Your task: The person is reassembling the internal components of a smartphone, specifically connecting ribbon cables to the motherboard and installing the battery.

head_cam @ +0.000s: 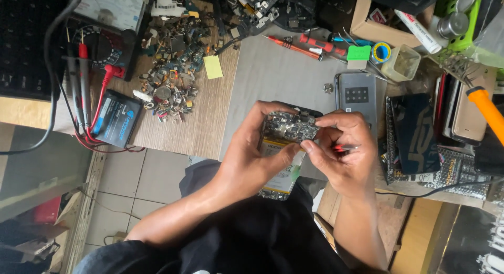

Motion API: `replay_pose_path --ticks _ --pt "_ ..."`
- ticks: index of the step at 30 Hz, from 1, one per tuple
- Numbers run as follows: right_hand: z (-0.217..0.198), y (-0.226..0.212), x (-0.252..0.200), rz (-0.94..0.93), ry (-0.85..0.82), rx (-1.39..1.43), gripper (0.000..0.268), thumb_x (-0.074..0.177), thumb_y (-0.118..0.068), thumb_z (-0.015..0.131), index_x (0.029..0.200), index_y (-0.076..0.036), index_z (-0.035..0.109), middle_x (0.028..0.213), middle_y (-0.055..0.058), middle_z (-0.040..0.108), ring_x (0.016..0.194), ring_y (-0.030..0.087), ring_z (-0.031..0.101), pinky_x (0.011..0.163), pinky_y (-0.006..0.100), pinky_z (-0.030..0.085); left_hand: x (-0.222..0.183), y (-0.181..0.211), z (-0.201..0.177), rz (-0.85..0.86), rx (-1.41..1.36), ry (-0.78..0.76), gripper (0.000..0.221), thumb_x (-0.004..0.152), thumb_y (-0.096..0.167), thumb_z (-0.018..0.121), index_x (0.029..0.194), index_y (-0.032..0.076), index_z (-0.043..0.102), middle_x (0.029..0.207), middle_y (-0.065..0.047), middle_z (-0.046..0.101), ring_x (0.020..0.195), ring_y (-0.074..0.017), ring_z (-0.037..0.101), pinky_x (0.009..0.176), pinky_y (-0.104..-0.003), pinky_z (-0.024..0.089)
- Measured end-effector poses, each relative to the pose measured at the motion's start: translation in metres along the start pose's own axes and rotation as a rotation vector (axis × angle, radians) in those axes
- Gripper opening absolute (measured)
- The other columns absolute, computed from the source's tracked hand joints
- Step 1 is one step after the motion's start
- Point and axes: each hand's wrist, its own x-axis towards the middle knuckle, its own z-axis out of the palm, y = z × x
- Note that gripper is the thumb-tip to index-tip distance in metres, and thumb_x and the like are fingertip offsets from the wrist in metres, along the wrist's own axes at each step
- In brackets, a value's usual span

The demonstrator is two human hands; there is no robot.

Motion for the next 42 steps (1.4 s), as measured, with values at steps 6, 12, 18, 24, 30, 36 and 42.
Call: replay_pose_path --ticks 6,12,18,24,30,36,42 --pt "0.003 0.001 -0.005 0.057 0.039 -0.251 0.027 0.085 -0.024 0.081 0.084 -0.008 0.060 0.088 0.005 0.061 0.048 0.004 0.035 0.044 0.021 0.024 0.016 -0.017 -0.006 0.077 0.036 0.222 0.039 0.092 0.003 0.071 0.125 0.008 0.051 0.114 -0.007 0.063 0.110 -0.0157 0.060 0.099 -0.030 0.050" --pt "0.022 0.019 -0.005 -0.028 0.107 -0.446 0.024 0.090 -0.015 0.083 0.077 -0.007 0.063 0.060 0.005 0.055 0.039 0.016 0.048 0.044 0.028 0.041 0.022 -0.041 -0.013 0.141 0.107 0.222 0.052 0.087 -0.009 0.067 0.135 0.003 0.050 0.122 -0.023 0.062 0.121 -0.0392 0.062 0.100 -0.052 0.052" --pt "0.014 0.041 -0.015 0.078 0.070 -0.255 0.016 0.091 -0.009 0.078 0.083 -0.005 0.064 0.055 0.005 0.045 0.045 0.011 0.043 0.046 0.026 0.042 0.017 -0.041 -0.020 0.053 0.010 0.149 0.067 0.079 -0.014 0.050 0.143 0.005 0.044 0.125 -0.023 0.057 0.120 -0.0313 0.054 0.104 -0.051 0.049" --pt "0.008 0.049 -0.021 0.234 0.010 0.085 0.010 0.095 -0.010 0.071 0.090 -0.004 0.064 0.052 -0.001 0.049 0.046 0.006 0.052 0.045 0.021 0.044 0.018 -0.053 -0.037 -0.008 -0.029 0.144 0.069 0.083 -0.007 0.056 0.148 0.004 0.038 0.128 -0.030 0.056 0.125 -0.0404 0.058 0.104 -0.060 0.049" --pt "0.023 0.045 -0.020 0.312 0.125 0.171 0.041 0.083 -0.013 0.085 0.108 -0.003 0.054 0.064 0.003 0.054 0.054 0.009 0.054 0.053 0.023 0.045 0.020 -0.041 -0.032 -0.068 -0.024 0.101 0.073 0.080 -0.009 0.049 0.151 0.000 0.035 0.128 -0.036 0.053 0.126 -0.0472 0.055 0.105 -0.067 0.044" --pt "0.008 0.044 -0.024 0.483 0.535 0.602 0.030 0.076 0.000 0.078 0.103 -0.008 0.065 0.087 0.007 0.074 0.076 0.017 0.074 0.064 0.030 0.059 0.019 -0.036 -0.036 -0.088 0.404 0.045 0.086 0.083 0.002 0.058 0.158 0.006 0.016 0.141 -0.039 0.035 0.130 -0.0679 0.041 0.094 -0.077 0.044" --pt "0.016 0.016 -0.012 0.748 0.558 0.976 0.030 0.076 -0.022 0.068 0.103 -0.017 0.079 0.092 0.009 0.081 0.076 0.022 0.077 0.049 0.024 0.053 0.018 -0.030 -0.029 0.045 0.928 0.074 0.083 0.092 0.018 0.072 0.159 -0.001 0.028 0.138 -0.036 0.029 0.129 -0.0615 0.033 0.105 -0.071 0.030"
